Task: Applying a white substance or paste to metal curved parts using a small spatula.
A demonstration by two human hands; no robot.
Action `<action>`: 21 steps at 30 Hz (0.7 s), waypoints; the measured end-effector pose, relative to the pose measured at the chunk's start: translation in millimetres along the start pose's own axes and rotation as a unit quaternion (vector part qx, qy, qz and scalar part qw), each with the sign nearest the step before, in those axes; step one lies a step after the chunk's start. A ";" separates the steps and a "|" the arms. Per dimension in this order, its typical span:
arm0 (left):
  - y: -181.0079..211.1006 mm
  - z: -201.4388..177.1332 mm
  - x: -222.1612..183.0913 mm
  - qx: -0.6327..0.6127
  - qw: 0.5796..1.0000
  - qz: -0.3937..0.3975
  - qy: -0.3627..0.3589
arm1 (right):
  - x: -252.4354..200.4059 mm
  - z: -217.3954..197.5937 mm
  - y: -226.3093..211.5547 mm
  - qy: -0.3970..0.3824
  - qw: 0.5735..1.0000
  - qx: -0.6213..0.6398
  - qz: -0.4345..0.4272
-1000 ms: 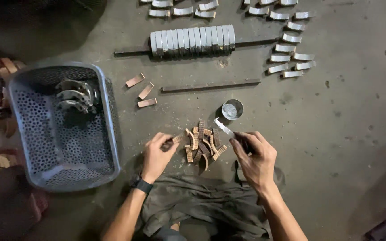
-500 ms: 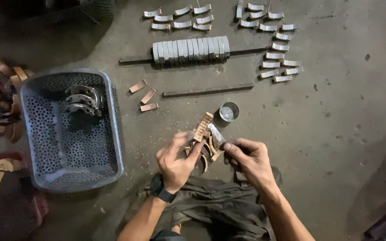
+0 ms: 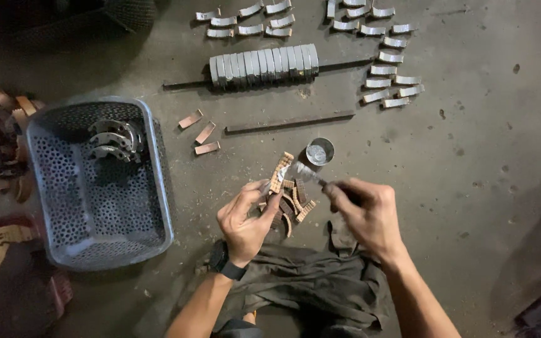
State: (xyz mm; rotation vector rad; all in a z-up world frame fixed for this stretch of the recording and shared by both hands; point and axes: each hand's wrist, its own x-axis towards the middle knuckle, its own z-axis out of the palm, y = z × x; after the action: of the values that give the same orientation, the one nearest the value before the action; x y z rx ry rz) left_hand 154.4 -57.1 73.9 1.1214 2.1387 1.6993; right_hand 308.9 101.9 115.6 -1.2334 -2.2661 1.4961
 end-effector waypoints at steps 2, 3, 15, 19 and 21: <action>-1.5 2.1 0.8 0.010 1.000 -0.019 0.004 | -4.0 5.9 0.3 0.015 0.999 0.021 -0.042; -1.1 2.0 -0.6 0.009 1.000 -0.001 0.001 | -5.9 11.4 -1.6 0.024 0.997 -0.006 -0.079; -4.2 9.8 -6.8 0.027 0.999 0.039 -0.006 | 14.6 4.5 22.0 0.034 0.978 0.145 0.147; -9.8 7.5 -8.2 0.008 1.000 -0.021 -0.001 | 12.7 0.5 34.9 0.079 0.955 0.255 0.127; -15.2 8.8 -8.9 0.004 0.999 -0.038 -0.004 | 9.5 5.5 44.8 0.075 0.960 0.243 0.117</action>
State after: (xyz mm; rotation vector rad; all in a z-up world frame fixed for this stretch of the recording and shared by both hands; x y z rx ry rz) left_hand 159.0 -57.1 54.7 1.0321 2.1560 1.6532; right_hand 324.2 111.9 73.3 -1.4228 -1.5627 1.8216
